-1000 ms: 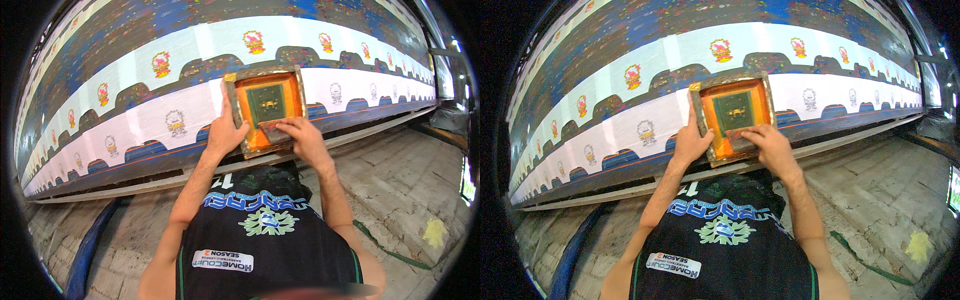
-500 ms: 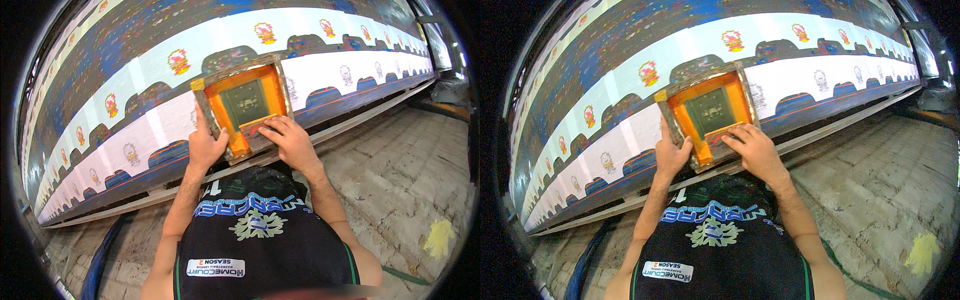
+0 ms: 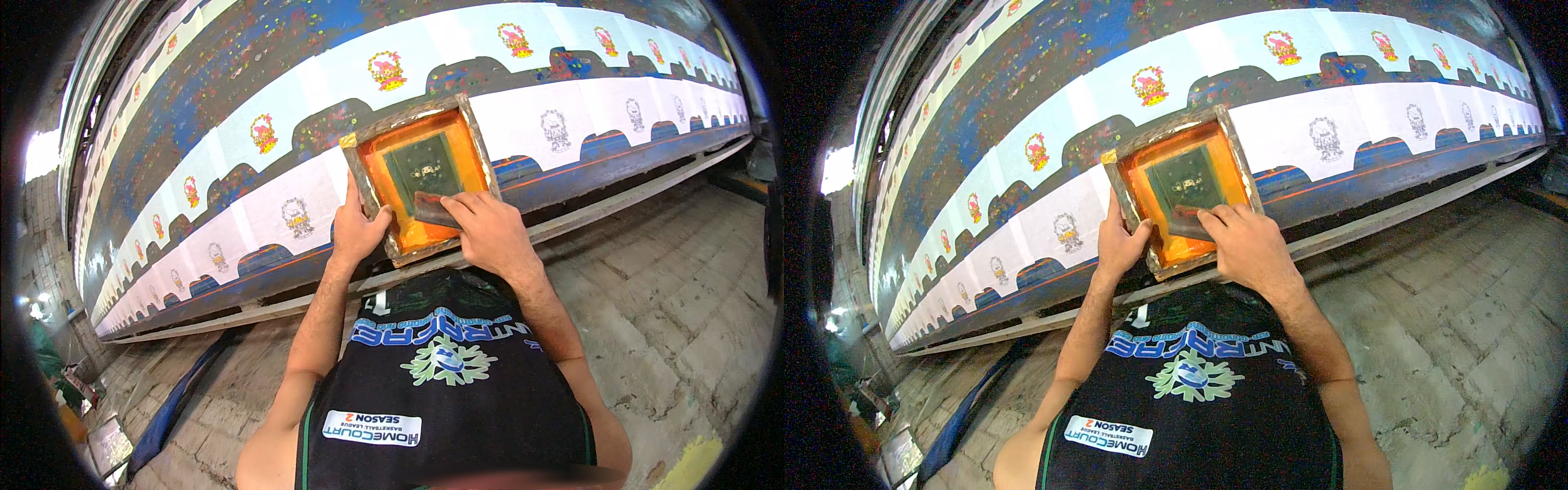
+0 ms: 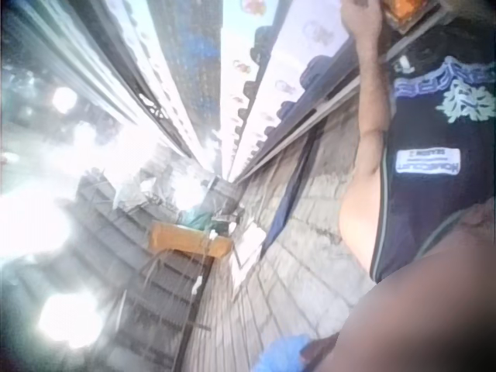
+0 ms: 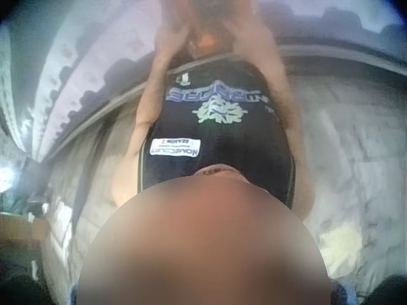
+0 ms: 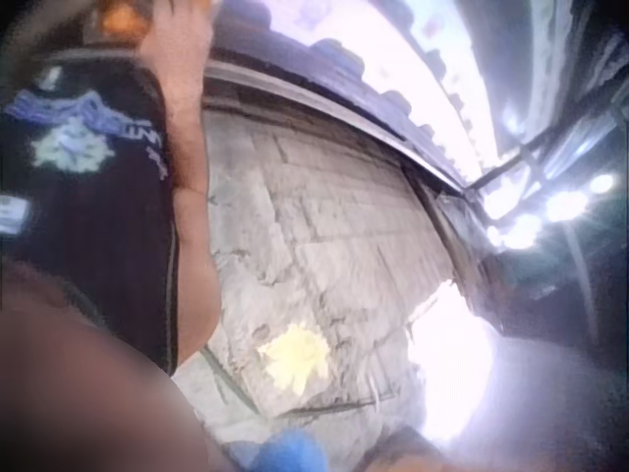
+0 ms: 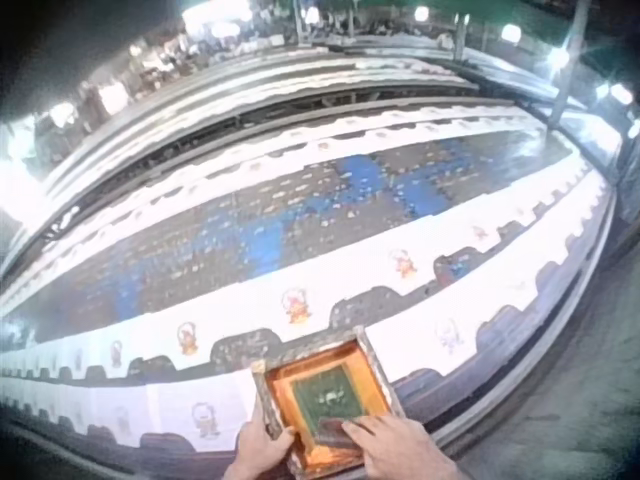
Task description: The person holds a screen-printing frame and repeatedly rubs a dark block across the screen mesh to transfer orange ink onto a long sheet of printed paper. The person moves the frame along the paper and continues the rubbing motion across multiple sections.
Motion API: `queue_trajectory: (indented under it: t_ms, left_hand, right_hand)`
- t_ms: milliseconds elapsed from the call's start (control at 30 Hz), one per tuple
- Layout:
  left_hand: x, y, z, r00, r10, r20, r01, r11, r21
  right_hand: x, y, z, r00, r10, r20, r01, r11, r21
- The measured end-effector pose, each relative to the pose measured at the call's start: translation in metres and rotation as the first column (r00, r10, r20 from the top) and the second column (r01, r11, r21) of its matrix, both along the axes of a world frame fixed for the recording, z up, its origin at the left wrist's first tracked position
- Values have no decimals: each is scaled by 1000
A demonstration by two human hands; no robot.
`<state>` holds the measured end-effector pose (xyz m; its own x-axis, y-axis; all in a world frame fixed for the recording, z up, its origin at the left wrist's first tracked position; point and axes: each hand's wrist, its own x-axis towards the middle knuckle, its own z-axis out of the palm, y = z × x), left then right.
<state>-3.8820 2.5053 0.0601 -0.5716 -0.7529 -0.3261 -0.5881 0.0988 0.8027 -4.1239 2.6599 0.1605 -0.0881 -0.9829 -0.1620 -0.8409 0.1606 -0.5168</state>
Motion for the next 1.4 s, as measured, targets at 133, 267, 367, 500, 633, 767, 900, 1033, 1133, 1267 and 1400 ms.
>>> queue_trajectory:
  t_ms: [133, 267, 367, 500, 633, 767, 900, 1033, 1133, 1267, 1400]
  left_hand:
    - [1, 1, -3, 1000, 26, -11, -26, 1000, 18]
    - [1, 2, -4, 999, 36, -41, -36, 999, -19]
    - [1, 3, 2, 997, 59, -45, -57, 997, 46]
    - [-6, 1, 17, 997, 50, 57, -55, 994, 92]
    - [-11, -3, 30, 983, 6, 181, -22, 996, 87]
    - [-10, -5, 34, 982, -54, 184, 41, 997, 73]
    - [-8, -6, 30, 985, -64, 162, 53, 996, 70]
    - [-7, -5, 26, 980, -58, 189, 42, 995, 90]
    - [-6, -6, 24, 982, -68, 174, 55, 995, 81]
    - [-6, -7, 24, 982, -89, 167, 80, 995, 57]
    - [-7, -9, 28, 973, -127, 191, 108, 988, 108]
  right_hand:
    - [0, -9, 0, 999, 21, 25, -22, 1000, 20]
    - [-2, -7, 5, 989, 142, 36, -141, 990, -34]
    - [-11, -9, 8, 976, 201, 83, -202, 979, -2]
    - [-33, -52, -6, 985, 159, 64, -157, 987, -36]
    - [-35, -108, -31, 991, 130, -31, -133, 986, -102]
    - [-30, -112, -29, 990, 141, -13, -141, 990, -14]
    - [-23, -73, -12, 958, 281, 52, -282, 959, 28]
    - [-3, -29, 3, 936, 350, 38, -351, 936, 21]
    - [-4, -23, 6, 952, 306, 6, -305, 951, -54]
    - [-27, -55, -6, 980, 192, -59, -196, 977, -84]
    - [-51, -101, -22, 992, 88, -86, -92, 995, -40]
